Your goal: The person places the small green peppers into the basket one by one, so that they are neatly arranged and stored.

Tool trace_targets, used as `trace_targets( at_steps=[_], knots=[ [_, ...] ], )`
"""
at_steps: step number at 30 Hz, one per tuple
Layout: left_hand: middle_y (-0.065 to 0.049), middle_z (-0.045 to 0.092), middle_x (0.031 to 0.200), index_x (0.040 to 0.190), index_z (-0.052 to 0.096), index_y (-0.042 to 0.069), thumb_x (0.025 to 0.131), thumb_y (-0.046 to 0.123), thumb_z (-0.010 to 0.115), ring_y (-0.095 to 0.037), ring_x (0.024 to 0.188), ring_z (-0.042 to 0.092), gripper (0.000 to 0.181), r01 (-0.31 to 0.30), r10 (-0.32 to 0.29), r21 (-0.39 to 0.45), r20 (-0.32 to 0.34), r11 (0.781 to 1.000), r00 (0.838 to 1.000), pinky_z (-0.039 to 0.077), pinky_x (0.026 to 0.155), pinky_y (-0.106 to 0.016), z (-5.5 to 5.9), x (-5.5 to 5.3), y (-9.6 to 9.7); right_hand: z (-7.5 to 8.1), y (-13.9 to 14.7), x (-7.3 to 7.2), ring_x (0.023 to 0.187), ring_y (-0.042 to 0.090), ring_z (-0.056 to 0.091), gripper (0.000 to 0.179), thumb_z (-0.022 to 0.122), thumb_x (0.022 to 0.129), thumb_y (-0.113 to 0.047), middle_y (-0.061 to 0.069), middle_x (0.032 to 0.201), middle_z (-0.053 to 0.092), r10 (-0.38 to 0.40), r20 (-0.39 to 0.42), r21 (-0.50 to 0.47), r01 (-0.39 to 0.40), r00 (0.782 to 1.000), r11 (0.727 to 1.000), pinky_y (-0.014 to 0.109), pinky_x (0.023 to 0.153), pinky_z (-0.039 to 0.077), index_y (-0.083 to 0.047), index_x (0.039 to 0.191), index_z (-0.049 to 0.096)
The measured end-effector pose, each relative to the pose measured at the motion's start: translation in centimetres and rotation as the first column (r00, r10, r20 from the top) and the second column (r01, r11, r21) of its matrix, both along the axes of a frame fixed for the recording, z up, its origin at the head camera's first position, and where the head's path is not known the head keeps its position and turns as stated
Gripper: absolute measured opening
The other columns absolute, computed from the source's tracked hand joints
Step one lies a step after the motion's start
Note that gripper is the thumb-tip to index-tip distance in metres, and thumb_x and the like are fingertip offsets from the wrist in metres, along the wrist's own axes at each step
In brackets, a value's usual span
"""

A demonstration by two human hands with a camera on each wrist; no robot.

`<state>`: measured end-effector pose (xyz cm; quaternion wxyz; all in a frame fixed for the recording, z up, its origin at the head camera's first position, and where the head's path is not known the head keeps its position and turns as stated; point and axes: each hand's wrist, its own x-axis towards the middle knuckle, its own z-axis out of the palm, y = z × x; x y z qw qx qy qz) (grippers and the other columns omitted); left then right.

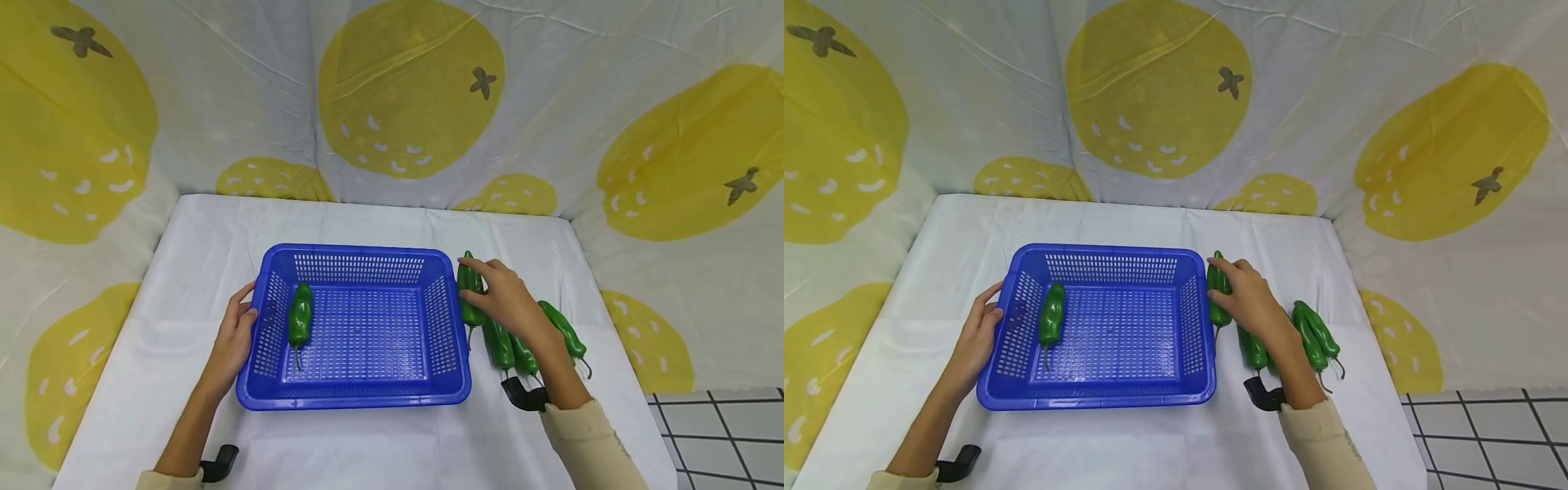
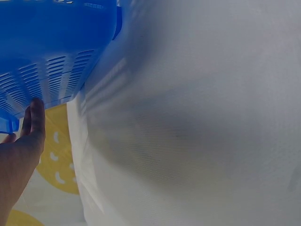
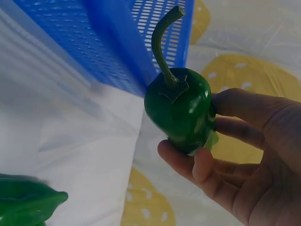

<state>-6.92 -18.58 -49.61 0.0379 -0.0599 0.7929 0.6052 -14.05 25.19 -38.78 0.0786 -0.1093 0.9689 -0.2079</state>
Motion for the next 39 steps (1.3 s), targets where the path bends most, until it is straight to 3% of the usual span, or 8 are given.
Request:
trace_targets(
  at_steps=[26,33,39],
  knots=[
    [-0.023,0.044,0.143,0.16,0.016,0.025,0.109,0.026,0.025,-0.037,0.116,0.054,0.052,0.0,0.0,-0.006,0.007,1.0,1.0,0.047,0.083,-0.031,0.1,0.0,0.0,1.4,-3.9,-1.5,0.086,0.028,0.061,0.059,0.07,0.092,-0.028,0.019,0.121,0.058,0.075,-0.03,-0.076,-0.077,0.997,0.994,0.042,0.07,0.053,-0.017,0.147,0.05],
    [-0.023,0.045,0.141,0.16,0.016,0.025,0.109,0.025,0.025,-0.036,0.115,0.054,0.052,-0.004,0.004,-0.007,0.0,1.0,1.0,0.048,0.082,-0.029,0.0,0.0,-0.1,1.6,-5.5,-2.0,0.106,0.035,0.059,0.059,0.071,0.092,-0.025,0.02,0.129,0.057,0.121,-0.037,-0.125,-0.125,0.992,0.984,0.049,0.082,0.052,-0.018,0.147,0.05],
    [-0.023,0.044,0.142,0.16,0.016,0.026,0.109,0.025,0.025,-0.035,0.116,0.053,0.052,-0.001,0.001,0.006,0.005,1.0,1.0,0.048,0.082,-0.028,-0.1,-0.1,-0.1,1.5,-6.8,-2.3,0.103,0.031,0.06,0.058,0.072,0.092,-0.024,0.018,0.126,0.058,0.13,-0.03,-0.17,-0.133,0.991,0.976,0.041,0.073,0.056,-0.019,0.147,0.05]
  ],
)
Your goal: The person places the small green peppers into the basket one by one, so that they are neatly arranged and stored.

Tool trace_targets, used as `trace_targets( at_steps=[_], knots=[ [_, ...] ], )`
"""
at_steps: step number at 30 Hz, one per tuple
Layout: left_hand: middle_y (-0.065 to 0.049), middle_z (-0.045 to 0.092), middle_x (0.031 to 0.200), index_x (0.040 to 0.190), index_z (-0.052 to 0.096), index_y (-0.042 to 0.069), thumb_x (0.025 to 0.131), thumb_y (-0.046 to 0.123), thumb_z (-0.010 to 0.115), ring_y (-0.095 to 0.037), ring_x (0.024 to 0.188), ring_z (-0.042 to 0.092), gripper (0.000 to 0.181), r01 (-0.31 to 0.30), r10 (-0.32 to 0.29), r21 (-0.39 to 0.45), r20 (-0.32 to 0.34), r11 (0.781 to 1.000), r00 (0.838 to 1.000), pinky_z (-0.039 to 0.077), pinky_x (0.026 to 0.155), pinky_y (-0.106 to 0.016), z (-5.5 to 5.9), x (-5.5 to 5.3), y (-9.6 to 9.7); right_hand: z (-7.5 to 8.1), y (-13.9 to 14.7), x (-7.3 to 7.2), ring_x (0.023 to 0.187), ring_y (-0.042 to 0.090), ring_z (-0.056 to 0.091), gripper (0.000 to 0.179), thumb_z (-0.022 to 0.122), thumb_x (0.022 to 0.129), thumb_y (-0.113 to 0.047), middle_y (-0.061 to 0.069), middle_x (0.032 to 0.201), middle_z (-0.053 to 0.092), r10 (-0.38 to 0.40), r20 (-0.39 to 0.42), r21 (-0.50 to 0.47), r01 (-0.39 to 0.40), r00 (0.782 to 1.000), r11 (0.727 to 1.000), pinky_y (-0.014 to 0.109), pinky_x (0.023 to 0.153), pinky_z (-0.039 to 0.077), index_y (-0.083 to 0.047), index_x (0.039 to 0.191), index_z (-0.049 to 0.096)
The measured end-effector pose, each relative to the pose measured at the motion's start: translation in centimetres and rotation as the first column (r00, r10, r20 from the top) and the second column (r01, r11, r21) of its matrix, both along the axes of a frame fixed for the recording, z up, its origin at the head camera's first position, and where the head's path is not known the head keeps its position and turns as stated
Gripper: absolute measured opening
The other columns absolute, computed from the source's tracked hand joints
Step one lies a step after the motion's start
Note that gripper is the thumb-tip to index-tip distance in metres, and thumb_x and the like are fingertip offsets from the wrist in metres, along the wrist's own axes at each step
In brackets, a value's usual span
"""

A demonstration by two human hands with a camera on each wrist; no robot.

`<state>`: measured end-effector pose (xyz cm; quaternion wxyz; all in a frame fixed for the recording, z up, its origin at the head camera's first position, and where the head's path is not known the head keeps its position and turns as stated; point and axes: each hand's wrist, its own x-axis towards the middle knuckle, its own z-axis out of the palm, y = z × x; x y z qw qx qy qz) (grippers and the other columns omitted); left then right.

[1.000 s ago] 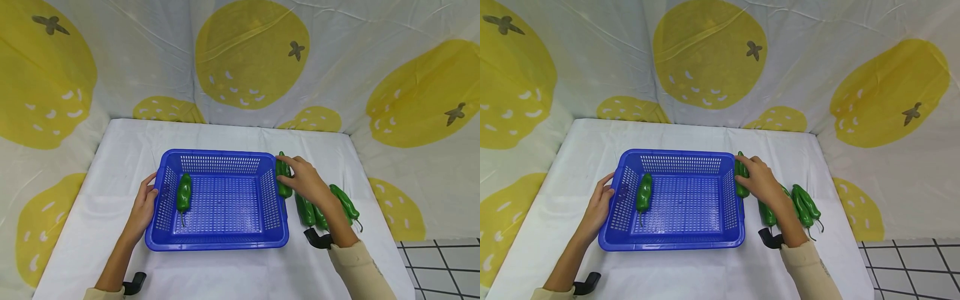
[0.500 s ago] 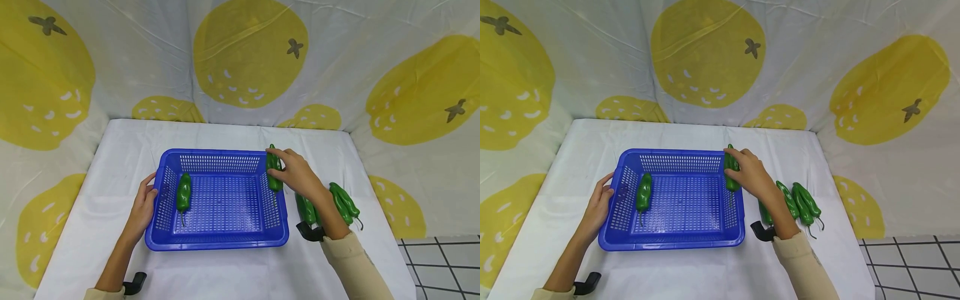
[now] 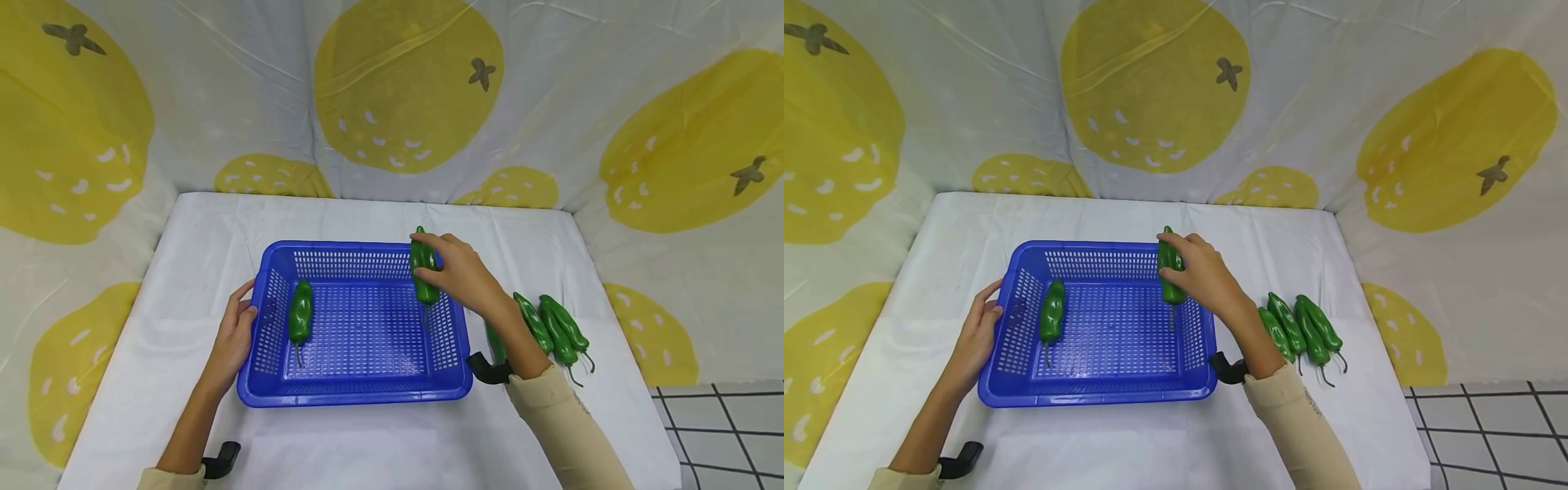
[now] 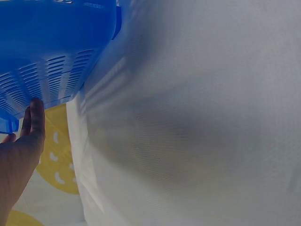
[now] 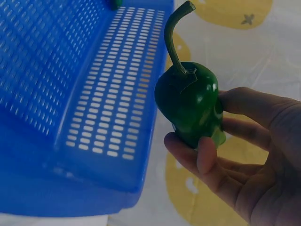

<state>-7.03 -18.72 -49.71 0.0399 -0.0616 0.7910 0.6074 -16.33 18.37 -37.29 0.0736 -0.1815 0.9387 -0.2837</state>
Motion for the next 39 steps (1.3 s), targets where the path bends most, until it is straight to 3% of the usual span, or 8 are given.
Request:
trace_targets(
  at_steps=[7,14,23,39],
  knots=[
    [-0.022,0.046,0.139,0.16,0.017,0.025,0.109,0.026,0.025,-0.035,0.114,0.054,0.051,0.007,-0.007,-0.003,-0.012,1.0,1.0,0.048,0.081,-0.028,0.1,-0.2,0.1,-0.5,-1.8,-0.2,0.104,0.032,0.059,0.057,0.072,0.092,-0.024,0.018,0.126,0.058,0.024,0.01,-0.023,-0.024,1.0,0.999,0.04,0.073,0.057,-0.02,0.145,0.051],
    [-0.022,0.049,0.136,0.159,0.019,0.023,0.109,0.025,0.025,-0.034,0.111,0.056,0.051,0.007,-0.008,-0.022,-0.031,1.0,0.999,0.048,0.081,-0.031,0.0,-0.3,0.1,-1.3,-3.7,-0.3,0.106,0.029,0.059,0.059,0.073,0.092,-0.024,0.016,0.125,0.058,0.076,0.021,-0.008,-0.075,0.997,0.997,0.043,0.08,0.053,-0.02,0.146,0.051],
    [-0.022,0.047,0.141,0.16,0.017,0.025,0.109,0.025,0.025,-0.035,0.115,0.055,0.052,0.001,-0.001,-0.011,0.002,1.0,1.0,0.047,0.083,-0.032,-0.1,-0.1,0.1,-3.1,-5.8,-0.3,0.104,0.027,0.06,0.06,0.073,0.092,-0.025,0.016,0.128,0.056,0.104,0.058,-0.002,-0.104,0.993,0.995,0.039,0.075,0.055,-0.021,0.147,0.05],
    [-0.023,0.047,0.14,0.159,0.018,0.024,0.109,0.025,0.026,-0.037,0.114,0.055,0.051,-0.011,0.01,-0.011,-0.009,1.0,1.0,0.048,0.081,-0.028,-0.1,0.0,0.1,-6.0,-10.4,-0.2,0.108,0.025,0.056,0.06,0.074,0.091,-0.024,0.014,0.127,0.058,0.23,0.124,0.041,-0.237,0.965,0.971,0.031,0.073,0.054,-0.017,0.146,0.05]
  ],
)
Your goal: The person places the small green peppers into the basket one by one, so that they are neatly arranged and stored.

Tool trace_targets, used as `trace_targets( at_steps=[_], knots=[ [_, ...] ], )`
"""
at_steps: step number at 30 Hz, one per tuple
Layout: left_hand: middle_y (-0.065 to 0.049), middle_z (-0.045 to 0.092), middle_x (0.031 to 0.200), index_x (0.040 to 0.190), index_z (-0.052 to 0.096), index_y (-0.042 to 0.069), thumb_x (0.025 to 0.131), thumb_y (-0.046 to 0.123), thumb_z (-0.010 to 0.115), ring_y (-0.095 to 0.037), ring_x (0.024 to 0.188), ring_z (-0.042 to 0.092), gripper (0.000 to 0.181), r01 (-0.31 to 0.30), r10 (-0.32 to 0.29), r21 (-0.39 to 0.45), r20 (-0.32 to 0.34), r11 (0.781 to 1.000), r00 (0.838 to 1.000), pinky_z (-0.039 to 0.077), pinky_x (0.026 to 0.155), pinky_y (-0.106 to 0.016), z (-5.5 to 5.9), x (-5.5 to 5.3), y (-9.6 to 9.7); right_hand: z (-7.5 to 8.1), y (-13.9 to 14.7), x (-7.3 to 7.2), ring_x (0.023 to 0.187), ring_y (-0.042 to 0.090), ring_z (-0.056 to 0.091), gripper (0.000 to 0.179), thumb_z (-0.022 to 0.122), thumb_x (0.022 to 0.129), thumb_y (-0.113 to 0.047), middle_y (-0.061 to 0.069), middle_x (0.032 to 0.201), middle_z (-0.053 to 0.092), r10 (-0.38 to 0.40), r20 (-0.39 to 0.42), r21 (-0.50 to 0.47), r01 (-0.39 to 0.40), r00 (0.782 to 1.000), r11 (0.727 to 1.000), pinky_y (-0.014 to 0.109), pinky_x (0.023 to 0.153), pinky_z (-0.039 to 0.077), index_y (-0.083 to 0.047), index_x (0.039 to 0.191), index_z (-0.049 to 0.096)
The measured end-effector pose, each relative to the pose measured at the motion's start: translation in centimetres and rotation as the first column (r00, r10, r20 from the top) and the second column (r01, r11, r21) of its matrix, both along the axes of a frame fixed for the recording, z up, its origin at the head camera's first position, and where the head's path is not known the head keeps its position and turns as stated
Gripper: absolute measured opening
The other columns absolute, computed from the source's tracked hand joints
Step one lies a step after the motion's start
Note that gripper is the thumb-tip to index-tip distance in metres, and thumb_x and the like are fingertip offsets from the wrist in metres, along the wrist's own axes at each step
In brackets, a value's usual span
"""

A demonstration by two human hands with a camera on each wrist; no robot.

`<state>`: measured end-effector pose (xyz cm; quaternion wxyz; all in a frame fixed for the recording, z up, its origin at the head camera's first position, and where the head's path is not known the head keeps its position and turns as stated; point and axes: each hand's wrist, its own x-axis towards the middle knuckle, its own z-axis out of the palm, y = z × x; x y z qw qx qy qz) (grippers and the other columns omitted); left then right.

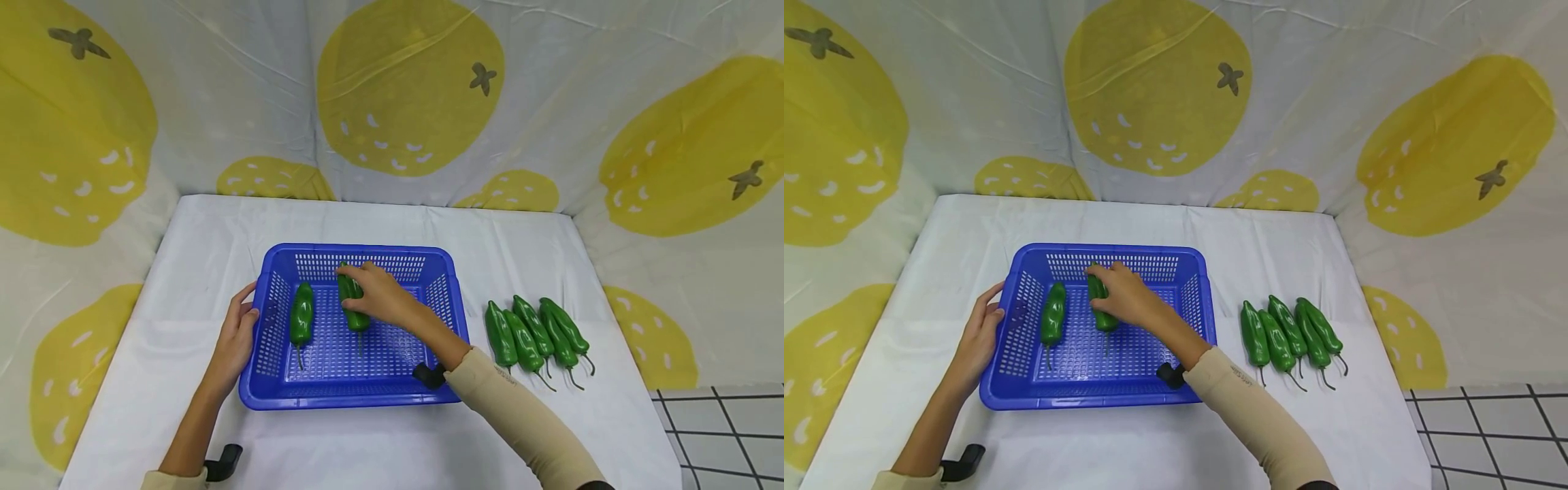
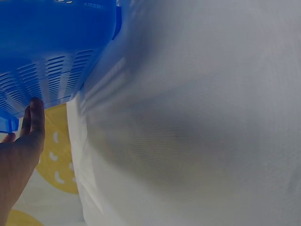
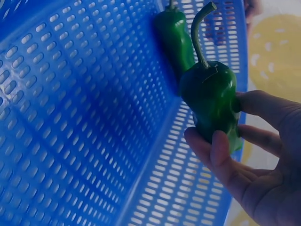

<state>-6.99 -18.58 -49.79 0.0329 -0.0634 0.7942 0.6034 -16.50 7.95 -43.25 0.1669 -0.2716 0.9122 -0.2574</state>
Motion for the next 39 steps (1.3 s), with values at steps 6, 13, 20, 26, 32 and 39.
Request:
trace_targets(
  at_steps=[6,13,20,26,32,39],
  knots=[
    [-0.022,0.047,0.138,0.159,0.019,0.024,0.109,0.026,0.026,-0.036,0.111,0.056,0.051,0.002,-0.002,-0.001,-0.008,1.0,1.0,0.05,0.08,-0.03,-0.1,0.0,0.0,-0.6,-0.6,-0.3,0.111,0.024,0.055,0.059,0.074,0.091,-0.025,0.011,0.127,0.059,0.038,-0.016,0.012,-0.038,0.999,0.999,0.031,0.076,0.054,-0.016,0.145,0.052],
    [-0.023,0.046,0.141,0.159,0.018,0.025,0.109,0.025,0.026,-0.037,0.115,0.055,0.051,-0.002,0.002,0.001,-0.001,1.0,1.0,0.048,0.081,-0.029,-0.1,-0.1,-0.2,-0.9,-1.3,-0.8,0.109,0.023,0.055,0.058,0.075,0.091,-0.023,0.008,0.121,0.063,0.075,-0.011,0.022,-0.075,0.997,0.997,0.032,0.078,0.052,-0.012,0.144,0.053],
    [-0.022,0.045,0.141,0.16,0.017,0.026,0.109,0.024,0.026,-0.035,0.114,0.055,0.052,0.0,0.0,0.019,0.017,1.0,1.0,0.049,0.08,-0.029,-0.1,-0.1,-0.1,-1.9,-2.0,-1.1,0.104,0.023,0.057,0.057,0.076,0.089,-0.022,0.008,0.113,0.064,0.111,0.021,0.009,-0.111,0.994,0.994,0.028,0.074,0.051,-0.011,0.141,0.055],
    [-0.022,0.047,0.139,0.159,0.018,0.026,0.109,0.025,0.026,-0.035,0.113,0.055,0.051,-0.002,0.002,0.002,0.012,1.0,1.0,0.048,0.083,-0.032,-0.3,-0.2,-0.1,-2.7,-2.2,-1.4,0.101,0.022,0.057,0.059,0.076,0.089,-0.023,0.009,0.115,0.063,0.133,0.066,0.002,-0.133,0.989,0.991,0.026,0.073,0.051,-0.009,0.141,0.054],
    [-0.022,0.048,0.137,0.159,0.019,0.025,0.109,0.026,0.026,-0.035,0.111,0.055,0.05,0.004,-0.004,-0.012,-0.011,1.0,1.0,0.049,0.081,-0.031,-0.4,-0.2,-0.1,-3.7,-2.7,-1.6,0.099,0.021,0.058,0.063,0.079,0.086,-0.023,0.01,0.113,0.063,0.127,0.108,-0.001,-0.128,0.986,0.992,0.023,0.071,0.051,-0.008,0.141,0.053],
    [-0.023,0.047,0.138,0.159,0.02,0.024,0.109,0.026,0.026,-0.037,0.112,0.055,0.05,0.005,-0.005,-0.005,-0.02,1.0,1.0,0.05,0.08,-0.029,-0.5,0.0,-0.1,-4.3,-3.4,-1.6,0.1,0.02,0.055,0.066,0.08,0.085,-0.025,0.009,0.113,0.063,0.127,0.104,0.039,-0.132,0.986,0.991,0.024,0.073,0.049,-0.009,0.143,0.051]
  ],
)
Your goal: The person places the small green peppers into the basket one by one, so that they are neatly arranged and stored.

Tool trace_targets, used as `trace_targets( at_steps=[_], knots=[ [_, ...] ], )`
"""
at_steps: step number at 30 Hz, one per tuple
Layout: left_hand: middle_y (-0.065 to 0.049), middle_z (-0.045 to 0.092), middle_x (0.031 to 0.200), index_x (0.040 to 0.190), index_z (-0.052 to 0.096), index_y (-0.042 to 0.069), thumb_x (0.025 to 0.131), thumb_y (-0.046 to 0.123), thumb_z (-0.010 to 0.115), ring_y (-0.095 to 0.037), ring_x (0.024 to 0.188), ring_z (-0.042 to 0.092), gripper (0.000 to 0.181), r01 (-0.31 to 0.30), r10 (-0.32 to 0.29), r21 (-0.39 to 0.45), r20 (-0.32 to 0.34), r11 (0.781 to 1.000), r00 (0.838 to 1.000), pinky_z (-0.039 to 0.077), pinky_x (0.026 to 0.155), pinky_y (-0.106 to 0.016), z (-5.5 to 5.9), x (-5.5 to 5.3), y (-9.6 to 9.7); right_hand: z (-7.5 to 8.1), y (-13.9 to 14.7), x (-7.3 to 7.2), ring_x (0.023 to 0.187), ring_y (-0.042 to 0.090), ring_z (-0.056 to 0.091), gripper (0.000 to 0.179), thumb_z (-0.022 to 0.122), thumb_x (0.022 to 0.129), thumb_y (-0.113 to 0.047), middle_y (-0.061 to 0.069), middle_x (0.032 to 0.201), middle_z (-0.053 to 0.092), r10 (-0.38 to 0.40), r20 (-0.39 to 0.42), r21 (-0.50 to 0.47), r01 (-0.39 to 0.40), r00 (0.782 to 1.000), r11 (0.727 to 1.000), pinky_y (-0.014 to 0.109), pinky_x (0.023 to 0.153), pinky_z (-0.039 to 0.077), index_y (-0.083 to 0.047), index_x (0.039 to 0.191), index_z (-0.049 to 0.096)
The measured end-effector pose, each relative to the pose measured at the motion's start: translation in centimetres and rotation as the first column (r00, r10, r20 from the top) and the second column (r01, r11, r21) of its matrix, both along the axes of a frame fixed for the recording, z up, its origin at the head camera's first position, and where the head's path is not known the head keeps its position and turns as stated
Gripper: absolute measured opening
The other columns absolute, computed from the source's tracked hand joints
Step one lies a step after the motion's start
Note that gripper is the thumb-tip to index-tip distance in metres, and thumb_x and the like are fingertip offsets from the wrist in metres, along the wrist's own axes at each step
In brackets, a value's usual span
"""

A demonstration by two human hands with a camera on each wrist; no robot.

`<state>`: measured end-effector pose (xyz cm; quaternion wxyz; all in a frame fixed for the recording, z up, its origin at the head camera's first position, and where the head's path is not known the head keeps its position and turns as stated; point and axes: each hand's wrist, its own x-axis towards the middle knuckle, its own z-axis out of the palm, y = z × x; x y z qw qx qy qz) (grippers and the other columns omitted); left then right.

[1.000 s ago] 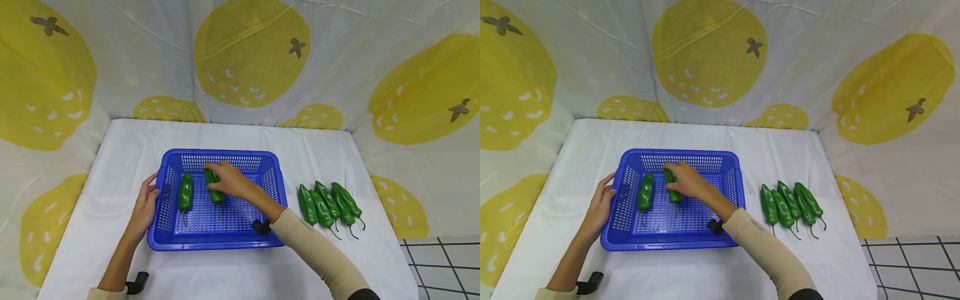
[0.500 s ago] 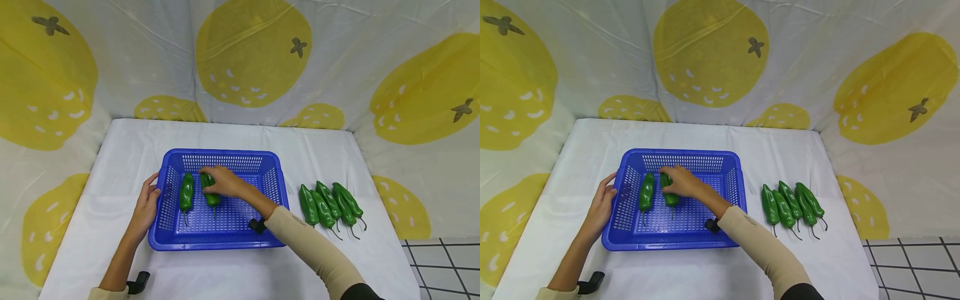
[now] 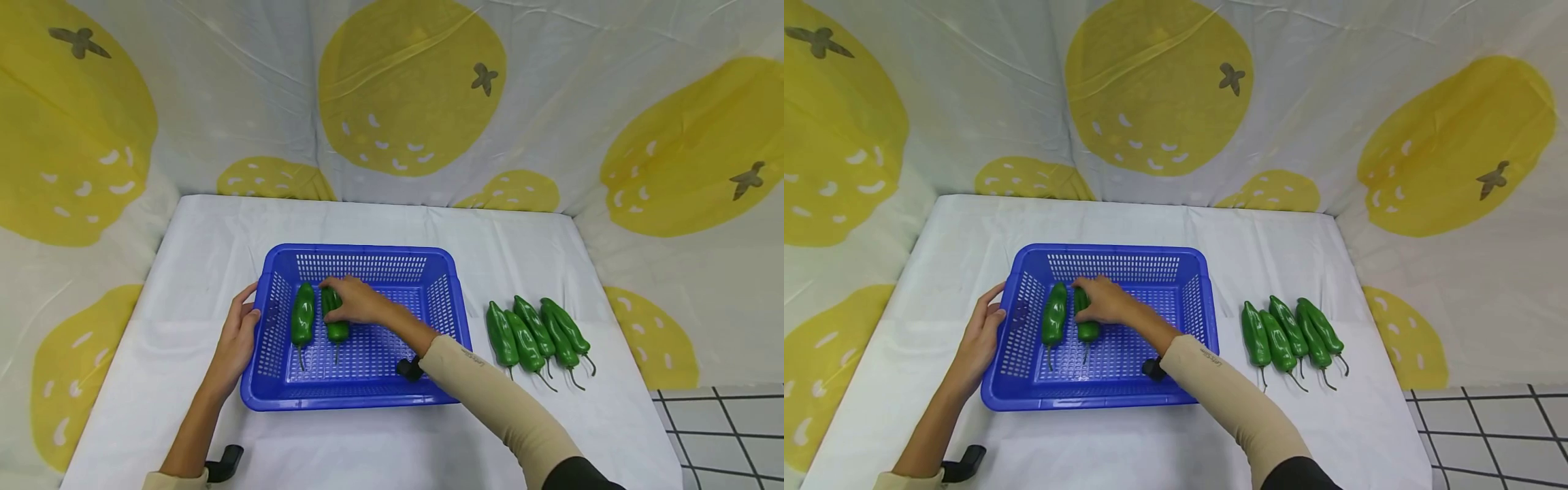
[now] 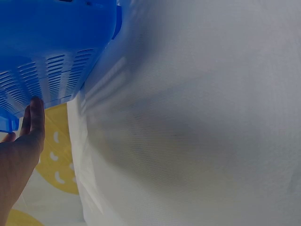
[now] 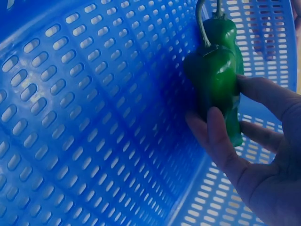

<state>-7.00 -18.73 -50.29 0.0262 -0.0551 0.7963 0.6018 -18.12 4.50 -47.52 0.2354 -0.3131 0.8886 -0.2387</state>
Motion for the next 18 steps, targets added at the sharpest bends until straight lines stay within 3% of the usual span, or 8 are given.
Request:
trace_targets(
  at_steps=[8,18],
  knots=[
    [-0.022,0.046,0.14,0.159,0.019,0.025,0.109,0.026,0.026,-0.037,0.113,0.055,0.051,0.002,-0.002,0.003,0.0,1.0,1.0,0.049,0.08,-0.028,0.0,0.1,0.0,-0.5,-0.9,0.5,0.099,0.02,0.055,0.068,0.082,0.082,-0.023,0.011,0.113,0.061,-0.061,0.029,-0.03,0.062,0.998,0.998,0.023,0.069,0.05,-0.01,0.142,0.052],
    [-0.023,0.045,0.142,0.159,0.019,0.025,0.109,0.027,0.026,-0.038,0.115,0.055,0.051,0.008,-0.008,0.008,0.002,1.0,1.0,0.05,0.08,-0.028,0.0,0.1,0.0,-0.1,-1.1,1.0,0.101,0.021,0.056,0.064,0.078,0.087,-0.024,0.009,0.116,0.065,-0.033,-0.018,-0.042,0.032,0.999,0.999,0.029,0.079,0.048,-0.012,0.143,0.051]
  ],
)
